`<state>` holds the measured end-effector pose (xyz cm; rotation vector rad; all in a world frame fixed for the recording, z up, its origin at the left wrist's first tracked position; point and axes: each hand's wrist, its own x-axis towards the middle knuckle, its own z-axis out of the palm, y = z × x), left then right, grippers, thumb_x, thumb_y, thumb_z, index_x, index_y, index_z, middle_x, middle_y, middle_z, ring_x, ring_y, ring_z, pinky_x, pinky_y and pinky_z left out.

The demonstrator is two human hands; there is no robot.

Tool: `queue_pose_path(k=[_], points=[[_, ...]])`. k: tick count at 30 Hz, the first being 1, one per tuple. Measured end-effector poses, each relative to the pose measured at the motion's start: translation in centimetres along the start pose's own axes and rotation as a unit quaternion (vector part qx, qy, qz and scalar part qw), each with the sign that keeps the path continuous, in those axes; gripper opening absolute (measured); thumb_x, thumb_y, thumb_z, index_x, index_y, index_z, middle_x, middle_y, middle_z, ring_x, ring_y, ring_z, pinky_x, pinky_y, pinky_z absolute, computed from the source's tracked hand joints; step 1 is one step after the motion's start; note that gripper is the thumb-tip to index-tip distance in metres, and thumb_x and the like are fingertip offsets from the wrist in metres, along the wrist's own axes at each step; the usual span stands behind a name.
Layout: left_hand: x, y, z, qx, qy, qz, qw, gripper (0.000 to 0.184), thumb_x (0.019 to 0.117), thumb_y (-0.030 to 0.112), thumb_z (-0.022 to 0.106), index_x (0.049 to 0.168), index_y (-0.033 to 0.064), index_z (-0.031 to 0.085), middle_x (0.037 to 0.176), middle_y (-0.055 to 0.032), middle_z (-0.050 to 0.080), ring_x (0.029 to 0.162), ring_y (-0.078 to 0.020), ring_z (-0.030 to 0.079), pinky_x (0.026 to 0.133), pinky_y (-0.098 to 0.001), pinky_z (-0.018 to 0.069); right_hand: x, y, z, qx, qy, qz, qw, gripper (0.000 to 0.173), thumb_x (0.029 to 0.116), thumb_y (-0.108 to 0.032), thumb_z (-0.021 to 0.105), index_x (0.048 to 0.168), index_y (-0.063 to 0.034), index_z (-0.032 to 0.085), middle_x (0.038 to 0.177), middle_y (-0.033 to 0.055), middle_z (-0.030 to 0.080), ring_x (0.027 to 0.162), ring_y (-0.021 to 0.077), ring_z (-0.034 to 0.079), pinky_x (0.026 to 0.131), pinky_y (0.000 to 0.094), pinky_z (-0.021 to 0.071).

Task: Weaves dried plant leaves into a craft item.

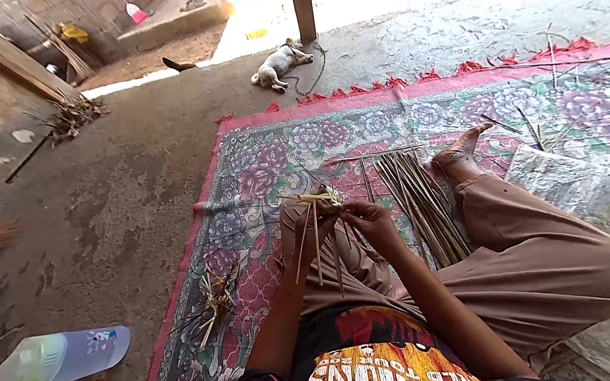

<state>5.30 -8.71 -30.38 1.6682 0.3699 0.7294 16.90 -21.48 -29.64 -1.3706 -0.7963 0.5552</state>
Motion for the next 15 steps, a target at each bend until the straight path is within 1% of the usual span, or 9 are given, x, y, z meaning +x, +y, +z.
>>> queue_pose_path(k=[2, 4, 6, 7, 9, 11, 13, 15], points=[[0.1, -0.9, -0.2, 0.017, -0.022, 0.018, 0.999, 0.019, 0.0834, -0.005, 0.075, 0.102, -0.0081, 0.070, 0.098, -0.0097, 0.074, 0.089, -0.0108, 0.072, 0.083, -0.0272, 0.0618, 0.1, 0.8, -0.1, -0.025, -0.018, -0.002, 1.000, 0.018, 0.0953, -0.011, 0.068, 0.109, -0.0012, 0.074, 0.087, 0.0007, 0.073, 0.072, 0.0005, 0.063, 0.071, 0.0200, 0.0548], [0.1, -1.2, -0.3, 0.031, -0.040, 0.021, 0.999, 0.016, 0.0822, -0.004, 0.074, 0.097, -0.0079, 0.070, 0.096, -0.0091, 0.073, 0.086, -0.0079, 0.071, 0.080, -0.0243, 0.0611, 0.3, 1.2, -0.7, -0.040, -0.055, 0.001, 0.998, 0.017, 0.0954, -0.014, 0.067, 0.106, -0.0013, 0.072, 0.079, -0.0029, 0.068, 0.067, -0.0016, 0.059, 0.067, 0.0184, 0.0512], [0.0, -1.5, -0.4, 0.024, -0.063, 0.021, 0.998, 0.017, 0.0825, -0.005, 0.073, 0.099, -0.0080, 0.070, 0.095, -0.0086, 0.073, 0.084, -0.0075, 0.070, 0.079, -0.0246, 0.0605, 0.7, 1.6, -1.4, -0.048, -0.120, 0.015, 0.992, 0.017, 0.0960, -0.016, 0.065, 0.102, -0.0002, 0.068, 0.077, -0.0027, 0.063, 0.066, 0.0006, 0.057, 0.067, 0.0213, 0.0506], [0.0, -1.5, -0.5, 0.020, -0.071, 0.015, 0.997, 0.017, 0.0825, -0.006, 0.071, 0.099, -0.0074, 0.070, 0.095, -0.0078, 0.073, 0.084, -0.0071, 0.070, 0.078, -0.0246, 0.0605, 0.9, 1.8, -1.6, -0.050, -0.150, 0.025, 0.987, 0.018, 0.0962, -0.016, 0.063, 0.101, 0.0003, 0.066, 0.077, -0.0017, 0.062, 0.068, 0.0022, 0.057, 0.068, 0.0232, 0.0514], [-0.1, -1.4, -0.5, 0.030, -0.069, 0.000, 0.997, 0.015, 0.0813, -0.007, 0.069, 0.096, -0.0066, 0.070, 0.094, -0.0060, 0.071, 0.082, -0.0045, 0.068, 0.077, -0.0220, 0.0590, 1.0, 2.3, -1.9, -0.044, -0.184, 0.041, 0.981, 0.017, 0.0967, -0.017, 0.062, 0.102, -0.0001, 0.064, 0.080, -0.0005, 0.062, 0.072, 0.0042, 0.060, 0.072, 0.0254, 0.0530], [-0.1, -1.4, -0.3, 0.036, -0.058, -0.023, 0.997, 0.015, 0.0826, -0.006, 0.068, 0.097, -0.0058, 0.070, 0.093, -0.0043, 0.070, 0.082, -0.0034, 0.068, 0.077, -0.0208, 0.0585, 0.8, 2.5, -1.8, -0.012, -0.174, 0.049, 0.983, 0.016, 0.0964, -0.014, 0.063, 0.103, 0.0005, 0.063, 0.081, -0.0007, 0.063, 0.073, 0.0050, 0.061, 0.074, 0.0256, 0.0544], [0.2, -1.8, -0.6, 0.032, -0.034, -0.013, 0.999, 0.018, 0.0838, -0.004, 0.070, 0.102, -0.0059, 0.069, 0.092, -0.0044, 0.072, 0.083, -0.0050, 0.069, 0.078, -0.0225, 0.0593, 0.6, 2.4, -1.5, 0.032, -0.139, 0.057, 0.988, 0.012, 0.0948, -0.008, 0.064, 0.104, -0.0002, 0.062, 0.079, -0.0021, 0.065, 0.071, 0.0049, 0.064, 0.073, 0.0252, 0.0560], [0.8, -2.1, -1.0, 0.010, -0.015, 0.016, 1.000, 0.020, 0.0850, -0.003, 0.070, 0.105, -0.0055, 0.068, 0.091, -0.0029, 0.073, 0.084, -0.0062, 0.070, 0.079, -0.0245, 0.0593, 0.5, 2.3, -1.6, 0.041, -0.130, 0.072, 0.988, 0.007, 0.0943, -0.006, 0.065, 0.098, -0.0001, 0.064, 0.078, -0.0029, 0.066, 0.070, 0.0042, 0.065, 0.073, 0.0247, 0.0570]])
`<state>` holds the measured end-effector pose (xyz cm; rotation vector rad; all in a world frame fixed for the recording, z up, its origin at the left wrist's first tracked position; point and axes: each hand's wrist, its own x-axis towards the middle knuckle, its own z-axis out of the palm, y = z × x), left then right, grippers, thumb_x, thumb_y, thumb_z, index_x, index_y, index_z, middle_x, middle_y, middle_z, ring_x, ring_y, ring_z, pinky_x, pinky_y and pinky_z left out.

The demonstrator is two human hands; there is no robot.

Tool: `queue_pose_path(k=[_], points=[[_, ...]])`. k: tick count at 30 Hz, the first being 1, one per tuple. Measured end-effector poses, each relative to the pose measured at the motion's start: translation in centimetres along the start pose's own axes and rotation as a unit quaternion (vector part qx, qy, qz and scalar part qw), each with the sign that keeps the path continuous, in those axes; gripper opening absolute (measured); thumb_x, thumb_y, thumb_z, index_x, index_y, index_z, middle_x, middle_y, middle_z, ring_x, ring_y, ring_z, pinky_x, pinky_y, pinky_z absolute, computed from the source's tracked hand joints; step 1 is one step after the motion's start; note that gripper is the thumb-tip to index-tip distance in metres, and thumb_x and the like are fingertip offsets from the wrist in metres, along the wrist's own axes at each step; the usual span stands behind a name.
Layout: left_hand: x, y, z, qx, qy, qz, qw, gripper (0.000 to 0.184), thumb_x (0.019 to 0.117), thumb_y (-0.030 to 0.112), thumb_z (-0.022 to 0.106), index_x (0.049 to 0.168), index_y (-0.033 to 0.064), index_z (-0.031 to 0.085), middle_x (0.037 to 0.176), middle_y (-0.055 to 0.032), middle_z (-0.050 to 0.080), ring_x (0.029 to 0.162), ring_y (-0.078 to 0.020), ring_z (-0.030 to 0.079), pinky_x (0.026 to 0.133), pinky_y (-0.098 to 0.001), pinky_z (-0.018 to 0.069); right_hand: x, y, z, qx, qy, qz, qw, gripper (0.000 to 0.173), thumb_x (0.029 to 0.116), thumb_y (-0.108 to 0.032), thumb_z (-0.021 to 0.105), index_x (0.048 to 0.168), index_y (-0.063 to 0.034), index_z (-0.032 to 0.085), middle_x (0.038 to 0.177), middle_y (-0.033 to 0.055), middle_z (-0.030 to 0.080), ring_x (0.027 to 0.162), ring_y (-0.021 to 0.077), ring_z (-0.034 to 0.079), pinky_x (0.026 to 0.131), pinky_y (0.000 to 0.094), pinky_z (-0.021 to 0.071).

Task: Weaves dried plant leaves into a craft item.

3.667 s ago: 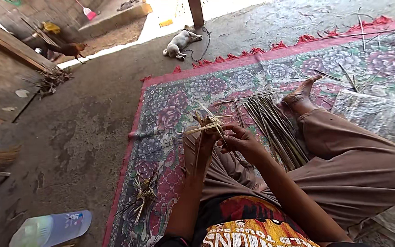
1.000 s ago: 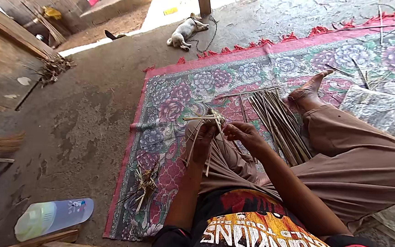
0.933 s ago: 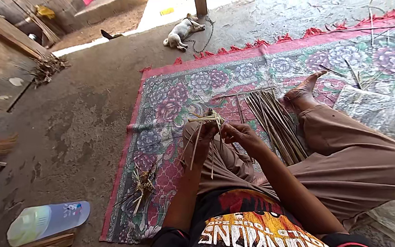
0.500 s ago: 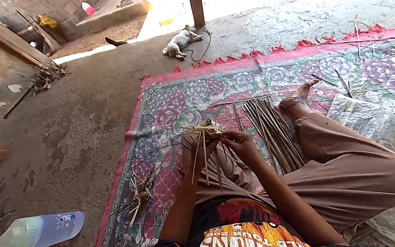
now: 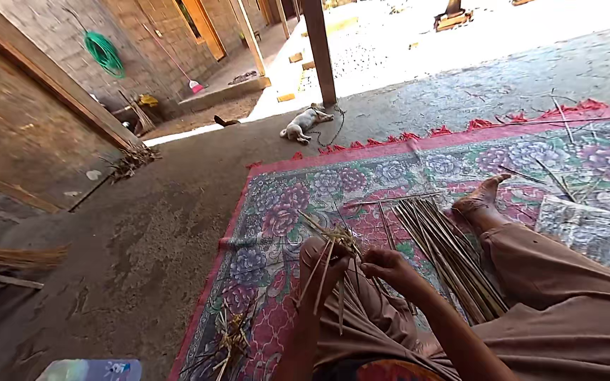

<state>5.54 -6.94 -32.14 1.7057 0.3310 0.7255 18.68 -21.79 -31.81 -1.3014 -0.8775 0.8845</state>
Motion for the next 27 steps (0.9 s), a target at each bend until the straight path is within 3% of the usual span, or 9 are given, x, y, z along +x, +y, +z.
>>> queue_pose_path(k=[2, 5, 8, 12, 15, 20, 27], points=[[0.4, 0.6, -0.1, -0.020, 0.008, 0.015, 1.000, 0.018, 0.0859, -0.005, 0.068, 0.104, -0.0056, 0.068, 0.092, -0.0028, 0.073, 0.086, -0.0070, 0.070, 0.081, -0.0259, 0.0593, -0.2, -0.2, -0.6, -0.025, -0.039, 0.019, 0.999, 0.009, 0.0950, -0.009, 0.066, 0.097, -0.0007, 0.068, 0.077, -0.0046, 0.066, 0.070, 0.0009, 0.063, 0.072, 0.0223, 0.0550], [0.7, 1.8, -0.1, -0.037, 0.010, 0.010, 0.999, 0.014, 0.0874, -0.003, 0.067, 0.102, -0.0046, 0.068, 0.092, -0.0026, 0.073, 0.086, -0.0081, 0.070, 0.084, -0.0278, 0.0590, -0.4, -1.0, -1.3, -0.069, -0.096, 0.034, 0.992, 0.014, 0.0961, -0.017, 0.067, 0.098, -0.0040, 0.069, 0.073, -0.0089, 0.058, 0.065, -0.0022, 0.050, 0.065, 0.0201, 0.0454], [0.2, 2.6, -0.2, -0.074, -0.011, -0.026, 0.997, 0.014, 0.0908, 0.003, 0.069, 0.105, 0.0005, 0.070, 0.093, -0.0038, 0.073, 0.086, -0.0113, 0.070, 0.084, -0.0318, 0.0591, -1.2, -3.4, -1.0, 0.032, -0.041, 0.038, 0.998, 0.009, 0.0972, -0.011, 0.063, 0.098, -0.0037, 0.068, 0.078, -0.0052, 0.066, 0.069, 0.0039, 0.064, 0.072, 0.0255, 0.0577], [-0.3, 3.4, -0.6, -0.111, -0.068, -0.013, 0.991, 0.014, 0.0944, 0.009, 0.068, 0.109, 0.0072, 0.070, 0.097, -0.0018, 0.072, 0.087, -0.0110, 0.069, 0.083, -0.0329, 0.0591, -1.4, -5.6, -0.7, 0.151, 0.048, 0.013, 0.987, 0.013, 0.1022, -0.007, 0.055, 0.102, -0.0063, 0.069, 0.086, 0.0002, 0.070, 0.069, 0.0082, 0.067, 0.072, 0.0286, 0.0616], [-0.4, 4.6, -0.3, -0.128, -0.082, -0.019, 0.988, 0.014, 0.0940, 0.006, 0.068, 0.108, 0.0101, 0.069, 0.096, 0.0023, 0.072, 0.086, -0.0077, 0.068, 0.082, -0.0291, 0.0583, -1.5, -6.1, -0.3, 0.168, 0.081, -0.010, 0.982, 0.016, 0.1040, -0.007, 0.053, 0.104, -0.0057, 0.069, 0.088, 0.0018, 0.070, 0.068, 0.0070, 0.066, 0.068, 0.0255, 0.0604], [-1.1, 5.4, 0.2, -0.130, -0.062, -0.074, 0.987, 0.020, 0.0910, 0.000, 0.068, 0.110, 0.0072, 0.070, 0.096, 0.0001, 0.073, 0.085, -0.0077, 0.069, 0.080, -0.0274, 0.0585, -1.6, -6.6, 0.2, 0.168, 0.097, 0.001, 0.981, 0.014, 0.1034, -0.006, 0.055, 0.102, -0.0066, 0.069, 0.082, 0.0012, 0.068, 0.065, 0.0052, 0.063, 0.065, 0.0225, 0.0580], [-1.1, 5.1, 0.4, -0.134, -0.061, -0.082, 0.986, 0.025, 0.0878, -0.005, 0.068, 0.110, 0.0048, 0.069, 0.095, -0.0011, 0.074, 0.085, -0.0090, 0.070, 0.082, -0.0283, 0.0595, -1.3, -6.5, 0.0, 0.164, 0.083, 0.008, 0.983, 0.014, 0.1029, -0.006, 0.056, 0.099, -0.0062, 0.069, 0.081, 0.0007, 0.068, 0.064, 0.0048, 0.062, 0.063, 0.0212, 0.0572]])
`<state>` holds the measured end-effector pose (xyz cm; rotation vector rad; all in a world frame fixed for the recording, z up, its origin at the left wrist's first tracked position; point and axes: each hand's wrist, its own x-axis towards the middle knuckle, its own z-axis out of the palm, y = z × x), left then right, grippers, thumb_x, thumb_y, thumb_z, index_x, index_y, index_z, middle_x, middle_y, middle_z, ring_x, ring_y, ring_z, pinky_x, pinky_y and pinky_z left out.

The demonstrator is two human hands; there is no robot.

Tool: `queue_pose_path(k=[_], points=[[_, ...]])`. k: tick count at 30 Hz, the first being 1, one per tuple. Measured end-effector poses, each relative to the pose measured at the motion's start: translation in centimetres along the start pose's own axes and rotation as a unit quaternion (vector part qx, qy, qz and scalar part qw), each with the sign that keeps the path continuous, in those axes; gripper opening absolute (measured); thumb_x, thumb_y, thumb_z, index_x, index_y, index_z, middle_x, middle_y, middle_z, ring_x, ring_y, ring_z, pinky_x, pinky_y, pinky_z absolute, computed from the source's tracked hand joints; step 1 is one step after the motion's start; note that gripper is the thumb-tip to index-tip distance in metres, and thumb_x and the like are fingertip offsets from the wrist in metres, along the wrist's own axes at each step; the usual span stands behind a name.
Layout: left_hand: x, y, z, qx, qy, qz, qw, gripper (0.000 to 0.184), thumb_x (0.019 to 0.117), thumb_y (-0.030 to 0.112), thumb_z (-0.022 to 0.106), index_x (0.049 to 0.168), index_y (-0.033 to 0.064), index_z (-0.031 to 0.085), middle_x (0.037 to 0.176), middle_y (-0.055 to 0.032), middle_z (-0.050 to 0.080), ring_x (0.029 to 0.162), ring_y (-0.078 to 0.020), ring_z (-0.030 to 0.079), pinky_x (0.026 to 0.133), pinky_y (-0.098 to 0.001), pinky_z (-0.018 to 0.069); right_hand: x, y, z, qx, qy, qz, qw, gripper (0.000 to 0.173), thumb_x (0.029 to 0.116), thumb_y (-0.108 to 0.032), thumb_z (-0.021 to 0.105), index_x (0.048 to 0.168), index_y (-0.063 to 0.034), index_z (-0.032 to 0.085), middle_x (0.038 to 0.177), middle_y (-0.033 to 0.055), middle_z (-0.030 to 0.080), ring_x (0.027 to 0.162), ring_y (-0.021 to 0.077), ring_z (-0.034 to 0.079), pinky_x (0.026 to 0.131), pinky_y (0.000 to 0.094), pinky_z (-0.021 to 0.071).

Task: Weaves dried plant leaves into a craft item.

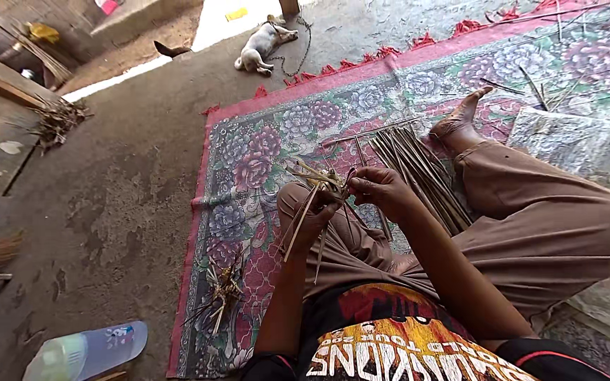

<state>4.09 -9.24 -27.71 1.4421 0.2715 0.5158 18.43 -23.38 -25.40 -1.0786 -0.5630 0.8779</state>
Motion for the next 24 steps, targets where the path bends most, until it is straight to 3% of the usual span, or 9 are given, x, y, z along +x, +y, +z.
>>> queue_pose_path(k=[4, 7, 11, 15, 18, 20, 22, 24], points=[[0.2, -0.6, 0.0, 0.019, 0.014, 0.002, 1.000, 0.021, 0.0869, -0.005, 0.069, 0.106, 0.0035, 0.070, 0.090, -0.0011, 0.073, 0.080, -0.0069, 0.068, 0.075, -0.0249, 0.0581, 0.2, 0.9, -0.4, -0.071, -0.069, 0.013, 0.995, 0.009, 0.0996, -0.006, 0.060, 0.096, -0.0047, 0.069, 0.077, -0.0021, 0.067, 0.064, 0.0046, 0.062, 0.064, 0.0237, 0.0570], [0.4, -2.2, 0.0, 0.032, 0.035, 0.014, 0.999, 0.015, 0.0876, -0.004, 0.067, 0.103, -0.0016, 0.068, 0.091, -0.0029, 0.072, 0.084, -0.0094, 0.068, 0.080, -0.0286, 0.0585, 0.5, 2.4, -0.6, -0.149, -0.088, 0.010, 0.985, 0.013, 0.0979, -0.011, 0.063, 0.105, -0.0015, 0.068, 0.079, -0.0023, 0.066, 0.069, 0.0047, 0.062, 0.067, 0.0250, 0.0550], [0.8, -3.3, 0.6, 0.057, 0.081, 0.021, 0.995, 0.014, 0.0873, -0.006, 0.066, 0.101, -0.0051, 0.068, 0.086, -0.0018, 0.072, 0.076, -0.0060, 0.068, 0.072, -0.0236, 0.0580, 1.3, 4.7, -0.6, -0.200, -0.065, -0.039, 0.977, 0.027, 0.0918, -0.011, 0.069, 0.116, 0.0001, 0.064, 0.088, -0.0010, 0.067, 0.077, 0.0040, 0.064, 0.075, 0.0253, 0.0559], [0.7, -4.1, -0.3, -0.133, 0.065, -0.012, 0.989, 0.024, 0.0994, -0.001, 0.043, 0.109, 0.0018, 0.065, 0.089, -0.0024, 0.073, 0.078, -0.0102, 0.070, 0.072, -0.0273, 0.0594, 1.7, 5.4, -0.6, -0.145, -0.045, -0.054, 0.987, 0.033, 0.0900, -0.003, 0.066, 0.121, 0.0012, 0.056, 0.085, -0.0001, 0.069, 0.074, 0.0079, 0.068, 0.075, 0.0292, 0.0599], [0.8, -4.4, -1.5, -0.287, 0.062, -0.028, 0.956, 0.032, 0.1075, 0.013, 0.033, 0.118, 0.0011, 0.061, 0.100, -0.0106, 0.074, 0.088, -0.0193, 0.073, 0.079, -0.0339, 0.0616, 2.3, 6.2, -1.8, -0.191, -0.059, -0.020, 0.980, 0.037, 0.0876, -0.003, 0.067, 0.120, 0.0028, 0.051, 0.082, 0.0029, 0.067, 0.071, 0.0095, 0.066, 0.072, 0.0302, 0.0577], [0.9, -4.1, -1.9, -0.322, 0.065, -0.018, 0.944, 0.030, 0.0986, 0.013, 0.039, 0.109, 0.0020, 0.065, 0.096, -0.0131, 0.075, 0.087, -0.0228, 0.074, 0.079, -0.0363, 0.0622, 2.8, 7.1, -2.9, -0.223, -0.081, 0.031, 0.971, 0.038, 0.0890, -0.003, 0.068, 0.122, 0.0054, 0.051, 0.086, 0.0073, 0.066, 0.073, 0.0124, 0.066, 0.075, 0.0325, 0.0579], [1.3, -4.3, -2.3, -0.346, 0.029, -0.010, 0.938, 0.027, 0.0894, 0.019, 0.056, 0.100, 0.0025, 0.073, 0.094, -0.0161, 0.075, 0.087, -0.0263, 0.075, 0.081, -0.0395, 0.0617, 3.2, 7.7, -3.8, -0.245, -0.073, 0.044, 0.966, 0.037, 0.0906, -0.005, 0.069, 0.121, 0.0050, 0.051, 0.089, 0.0085, 0.066, 0.075, 0.0128, 0.067, 0.076, 0.0325, 0.0576], [1.4, -4.9, -2.6, -0.346, 0.016, -0.008, 0.938, 0.034, 0.0887, 0.032, 0.067, 0.107, 0.0033, 0.072, 0.099, -0.0165, 0.075, 0.091, -0.0267, 0.074, 0.084, -0.0400, 0.0609, 3.3, 7.6, -4.4, -0.306, -0.023, 0.005, 0.952, 0.042, 0.0900, -0.011, 0.071, 0.126, 0.0040, 0.055, 0.101, 0.0131, 0.069, 0.089, 0.0190, 0.068, 0.084, 0.0389, 0.0563]])
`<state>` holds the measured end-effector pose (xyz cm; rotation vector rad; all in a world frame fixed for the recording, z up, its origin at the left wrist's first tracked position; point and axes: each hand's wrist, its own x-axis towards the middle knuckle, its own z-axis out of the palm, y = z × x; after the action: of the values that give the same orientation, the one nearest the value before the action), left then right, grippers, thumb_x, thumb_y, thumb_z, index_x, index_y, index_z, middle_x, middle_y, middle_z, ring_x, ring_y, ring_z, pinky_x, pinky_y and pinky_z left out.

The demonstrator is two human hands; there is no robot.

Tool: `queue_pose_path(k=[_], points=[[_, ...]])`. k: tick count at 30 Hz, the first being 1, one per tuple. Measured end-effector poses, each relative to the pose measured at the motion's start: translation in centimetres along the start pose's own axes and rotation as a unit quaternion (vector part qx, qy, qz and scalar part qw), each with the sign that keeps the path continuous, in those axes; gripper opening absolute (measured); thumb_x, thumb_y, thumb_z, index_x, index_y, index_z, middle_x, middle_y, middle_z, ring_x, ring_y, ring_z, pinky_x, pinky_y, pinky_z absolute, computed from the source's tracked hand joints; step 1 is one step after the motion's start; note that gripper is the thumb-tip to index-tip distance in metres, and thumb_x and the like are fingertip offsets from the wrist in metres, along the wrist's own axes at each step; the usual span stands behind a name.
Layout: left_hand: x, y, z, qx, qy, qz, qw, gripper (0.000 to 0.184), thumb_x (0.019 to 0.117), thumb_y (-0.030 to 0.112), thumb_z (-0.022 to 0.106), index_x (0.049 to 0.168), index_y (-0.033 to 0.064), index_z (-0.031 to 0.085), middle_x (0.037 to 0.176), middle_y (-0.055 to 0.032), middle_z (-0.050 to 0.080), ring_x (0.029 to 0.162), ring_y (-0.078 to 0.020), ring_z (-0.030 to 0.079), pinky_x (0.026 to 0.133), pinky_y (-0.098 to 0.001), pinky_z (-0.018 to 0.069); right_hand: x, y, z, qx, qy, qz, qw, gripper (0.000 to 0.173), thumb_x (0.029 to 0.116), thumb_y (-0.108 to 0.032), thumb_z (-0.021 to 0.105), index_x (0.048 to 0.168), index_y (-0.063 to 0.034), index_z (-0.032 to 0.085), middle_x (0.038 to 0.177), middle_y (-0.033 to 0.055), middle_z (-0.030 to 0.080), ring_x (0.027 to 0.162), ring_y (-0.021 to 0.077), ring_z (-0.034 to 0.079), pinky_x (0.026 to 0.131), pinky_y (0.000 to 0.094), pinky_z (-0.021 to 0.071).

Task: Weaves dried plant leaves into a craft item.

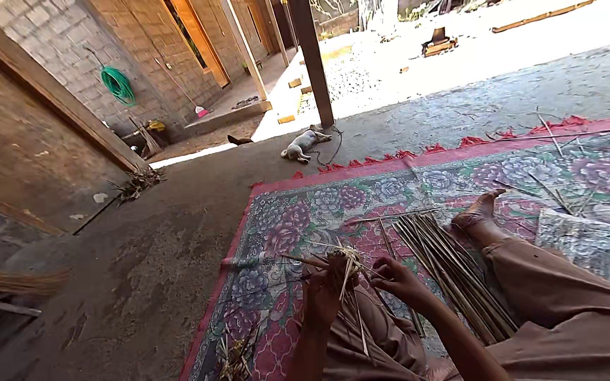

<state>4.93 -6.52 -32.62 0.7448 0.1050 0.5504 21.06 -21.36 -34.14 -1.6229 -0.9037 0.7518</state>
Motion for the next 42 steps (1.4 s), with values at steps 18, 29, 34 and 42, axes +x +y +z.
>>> queue_pose_path(k=[18, 29, 34, 42], points=[[-0.5, -1.8, 0.8, 0.371, -0.019, 0.205, 0.905, 0.017, 0.0882, -0.003, 0.070, 0.104, 0.0020, 0.073, 0.103, 0.0030, 0.075, 0.099, -0.0044, 0.070, 0.093, -0.0274, 0.0577, -1.8, -3.4, 0.8, 0.283, -0.077, 0.024, 0.956, 0.006, 0.0989, -0.005, 0.057, 0.097, -0.0048, 0.062, 0.081, -0.0003, 0.069, 0.073, 0.0093, 0.068, 0.071, 0.0288, 0.0600], [-0.9, 0.1, 3.5, 0.194, 0.044, 0.078, 0.977, 0.018, 0.0863, 0.023, 0.081, 0.102, 0.0156, 0.077, 0.098, -0.0019, 0.075, 0.086, -0.0094, 0.070, 0.079, -0.0264, 0.0587, -2.9, -6.2, -0.8, 0.118, -0.137, 0.005, 0.984, 0.004, 0.0949, -0.009, 0.069, 0.095, -0.0054, 0.070, 0.072, -0.0072, 0.062, 0.065, -0.0007, 0.056, 0.067, 0.0194, 0.0502], [-1.2, 0.1, 4.0, 0.200, 0.048, 0.074, 0.976, 0.032, 0.0794, 0.036, 0.087, 0.104, 0.0170, 0.077, 0.099, -0.0009, 0.076, 0.089, -0.0100, 0.072, 0.080, -0.0279, 0.0601, -3.6, -7.9, -0.6, 0.266, -0.030, -0.050, 0.962, 0.009, 0.0979, -0.005, 0.062, 0.102, -0.0092, 0.070, 0.083, -0.0032, 0.070, 0.067, 0.0034, 0.064, 0.065, 0.0221, 0.0572], [-1.9, -0.3, 4.5, 0.172, 0.061, 0.038, 0.982, 0.031, 0.0801, 0.026, 0.086, 0.106, 0.0131, 0.075, 0.097, -0.0030, 0.076, 0.087, -0.0130, 0.073, 0.080, -0.0315, 0.0617, -3.6, -8.7, 0.5, 0.259, 0.082, -0.115, 0.956, 0.011, 0.0989, -0.002, 0.060, 0.103, -0.0069, 0.070, 0.087, -0.0011, 0.072, 0.061, -0.0001, 0.059, 0.058, 0.0159, 0.0517]])
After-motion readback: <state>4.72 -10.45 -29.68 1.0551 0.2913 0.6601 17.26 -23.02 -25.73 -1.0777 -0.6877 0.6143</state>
